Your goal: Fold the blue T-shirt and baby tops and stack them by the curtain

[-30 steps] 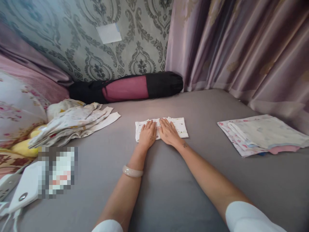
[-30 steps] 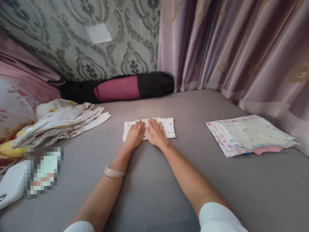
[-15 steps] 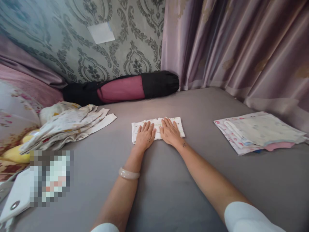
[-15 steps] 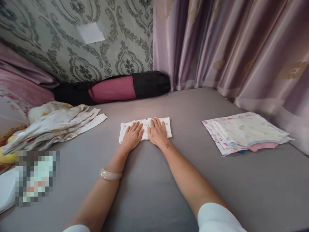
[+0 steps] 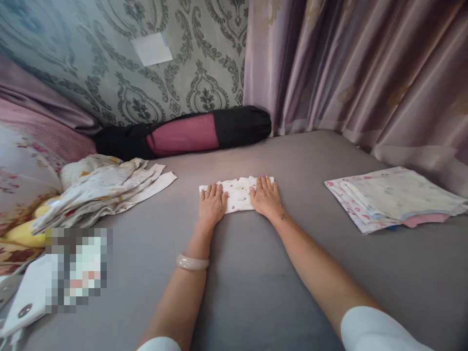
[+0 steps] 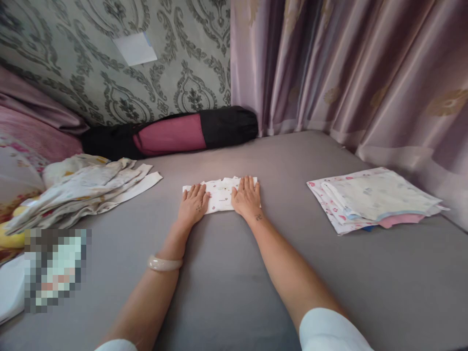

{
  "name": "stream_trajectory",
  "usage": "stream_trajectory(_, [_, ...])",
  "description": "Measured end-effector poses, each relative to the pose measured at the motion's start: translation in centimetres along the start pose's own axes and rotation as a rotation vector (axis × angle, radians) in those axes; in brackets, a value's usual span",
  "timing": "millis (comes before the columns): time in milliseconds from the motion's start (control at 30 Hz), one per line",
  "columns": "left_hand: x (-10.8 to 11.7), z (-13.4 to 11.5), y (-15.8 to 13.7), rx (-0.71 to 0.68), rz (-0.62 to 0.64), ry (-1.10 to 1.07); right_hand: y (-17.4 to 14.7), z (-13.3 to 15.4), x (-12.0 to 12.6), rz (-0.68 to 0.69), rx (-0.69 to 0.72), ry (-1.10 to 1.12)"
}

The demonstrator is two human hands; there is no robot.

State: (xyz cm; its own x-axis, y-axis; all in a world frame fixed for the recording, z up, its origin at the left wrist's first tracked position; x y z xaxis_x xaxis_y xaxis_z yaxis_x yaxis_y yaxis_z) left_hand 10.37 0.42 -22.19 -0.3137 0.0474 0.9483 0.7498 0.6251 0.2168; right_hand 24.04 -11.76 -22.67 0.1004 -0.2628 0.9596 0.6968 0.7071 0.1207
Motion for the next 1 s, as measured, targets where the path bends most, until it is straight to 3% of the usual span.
stream_trajectory(133, [-0.4,0.1,0.1,0.007,0.034,0.025,0.0,0.2,0.2,0.01,0.004,-0.011])
stream_trajectory(367, [1.4,0.7,2.0,-0.073,0.046,0.052,1.6,0.1,2.2,0.007,0.115,-0.098])
stream_trajectory(533, [0.8,2.7,5.6,-0.034,0.232,0.061,4.1,-1.3,2.4,0.166,0.187,-0.103])
stream_trajectory(667, [-0.3,4.2,7.4,0.065,0.439,0.034,5.5,-2.3,2.1,0.322,0.131,-0.082])
stream_trajectory(867, [-0.3,4.5,8.0,0.1,0.533,0.012,7.0,-2.8,1.6,0.432,0.08,-0.064])
stream_trajectory(1000, [-0.2,4.3,7.6,0.094,0.52,-0.005,7.3,-3.0,1.4,0.433,0.076,-0.05])
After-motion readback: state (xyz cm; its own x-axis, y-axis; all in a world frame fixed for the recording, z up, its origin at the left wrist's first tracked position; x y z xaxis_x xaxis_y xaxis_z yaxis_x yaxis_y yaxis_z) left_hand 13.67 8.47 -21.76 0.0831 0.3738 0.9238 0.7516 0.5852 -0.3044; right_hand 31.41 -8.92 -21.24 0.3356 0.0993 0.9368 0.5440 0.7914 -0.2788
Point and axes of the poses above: each hand's wrist, its own y-axis towards the middle knuckle, its own x-axis out of the back of the hand, z = x × y, the point moved 10 cm from there along y, towards the middle knuckle, and after that the axes turned 1 degree about y, right-handed, at the moved point
